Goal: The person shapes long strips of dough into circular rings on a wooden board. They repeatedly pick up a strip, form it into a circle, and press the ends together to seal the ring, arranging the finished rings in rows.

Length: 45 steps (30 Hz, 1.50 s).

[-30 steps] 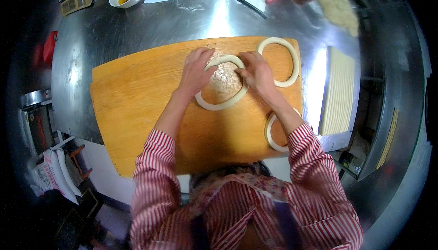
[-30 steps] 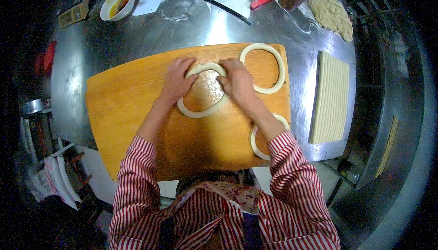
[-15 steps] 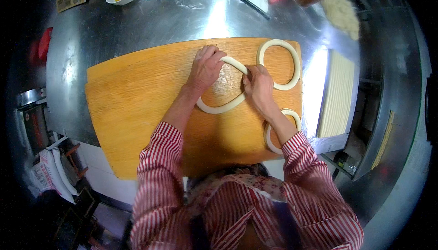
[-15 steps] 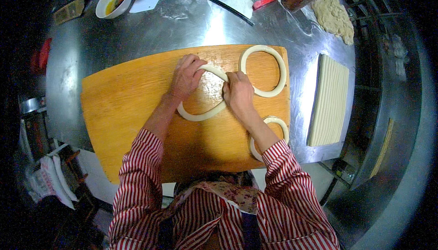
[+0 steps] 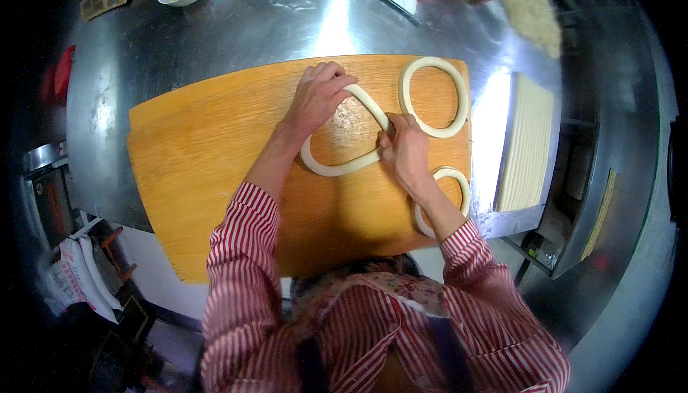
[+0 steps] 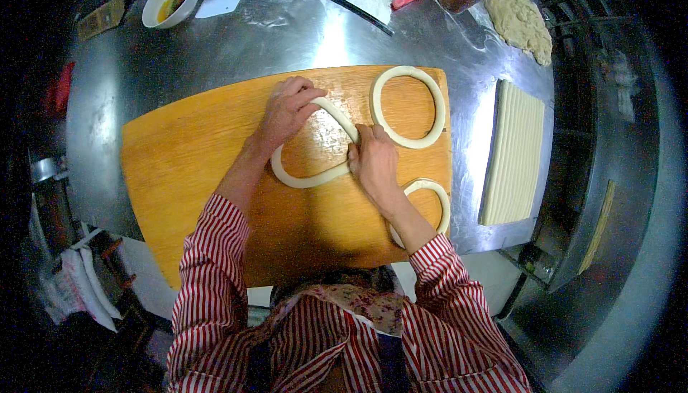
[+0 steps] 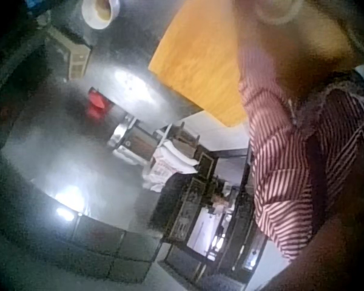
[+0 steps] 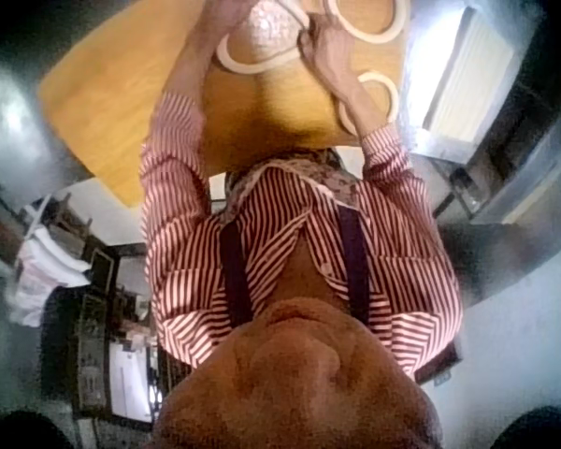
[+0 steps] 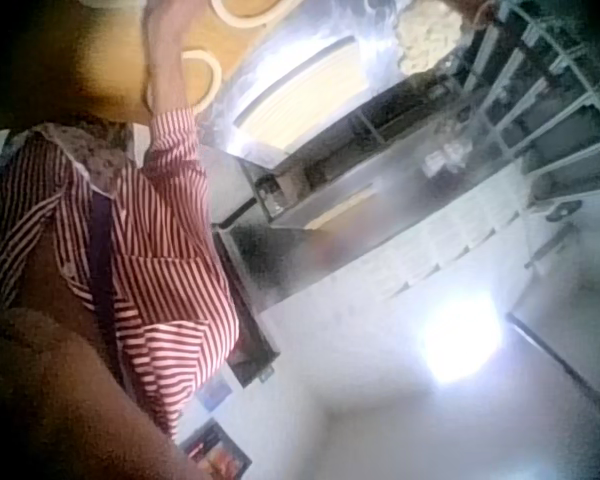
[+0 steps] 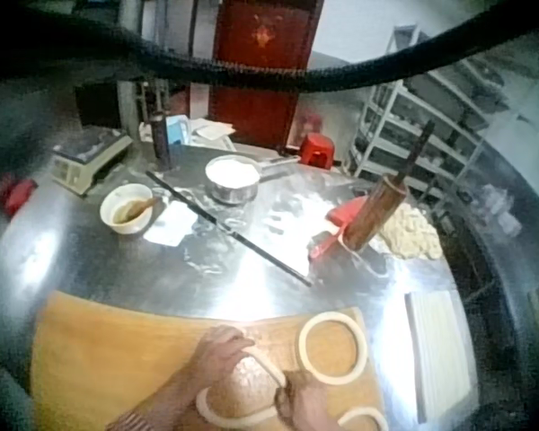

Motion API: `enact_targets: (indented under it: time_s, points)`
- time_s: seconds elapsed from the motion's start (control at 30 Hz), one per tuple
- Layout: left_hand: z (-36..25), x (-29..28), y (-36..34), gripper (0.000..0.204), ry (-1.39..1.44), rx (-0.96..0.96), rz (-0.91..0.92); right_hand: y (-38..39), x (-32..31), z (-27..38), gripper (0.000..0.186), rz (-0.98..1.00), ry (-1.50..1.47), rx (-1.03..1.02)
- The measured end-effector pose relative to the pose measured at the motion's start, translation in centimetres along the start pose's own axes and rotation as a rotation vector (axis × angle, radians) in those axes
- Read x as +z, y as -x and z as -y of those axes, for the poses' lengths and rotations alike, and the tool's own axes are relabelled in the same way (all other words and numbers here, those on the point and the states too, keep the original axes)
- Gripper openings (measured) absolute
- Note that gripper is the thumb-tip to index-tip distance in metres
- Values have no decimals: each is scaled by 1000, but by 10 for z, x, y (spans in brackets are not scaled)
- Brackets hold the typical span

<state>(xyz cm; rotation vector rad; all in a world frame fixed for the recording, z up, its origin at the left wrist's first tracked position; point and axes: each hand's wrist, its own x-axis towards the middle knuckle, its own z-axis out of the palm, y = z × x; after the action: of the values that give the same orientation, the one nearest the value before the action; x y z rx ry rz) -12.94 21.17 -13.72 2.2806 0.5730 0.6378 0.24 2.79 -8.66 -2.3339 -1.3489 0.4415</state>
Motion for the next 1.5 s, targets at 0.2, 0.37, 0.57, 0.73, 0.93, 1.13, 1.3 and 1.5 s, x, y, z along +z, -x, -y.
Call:
enact_targets:
  time_s: [0.2, 0.37, 0.57, 0.73, 0.93, 1.13, 1.3, 1.5]
  points:
    - [-31, -15, 38, 34, -167, -348, -47, -24, 4, 7, 36, -115, -6, -157]
    - [-27, -11, 40, 32, -34, -458, -125, -37, 3, 2, 24, -103, -49, -179]
    - [-15, -2, -4, 31, -159, -295, -150, -64, -11, -5, 30, -155, 89, -156]
    - [-8, 0, -16, 33, -35, -170, -116, -93, 1, 2, 29, -90, -7, -252]
    - [5, 3, -23, 30, -18, -96, -118, -111, 17, 0, 23, -72, -278, -198]
    - [3, 1, -23, 34, -19, -112, -105, -117, 17, 6, 26, -35, -243, -184]
    - [3, 7, -8, 43, -115, -172, -178, -116, 19, -2, 26, -44, -263, -172]
    - [2, 5, -5, 53, -81, -237, -186, -96, 3, 5, 28, -124, -64, -301]
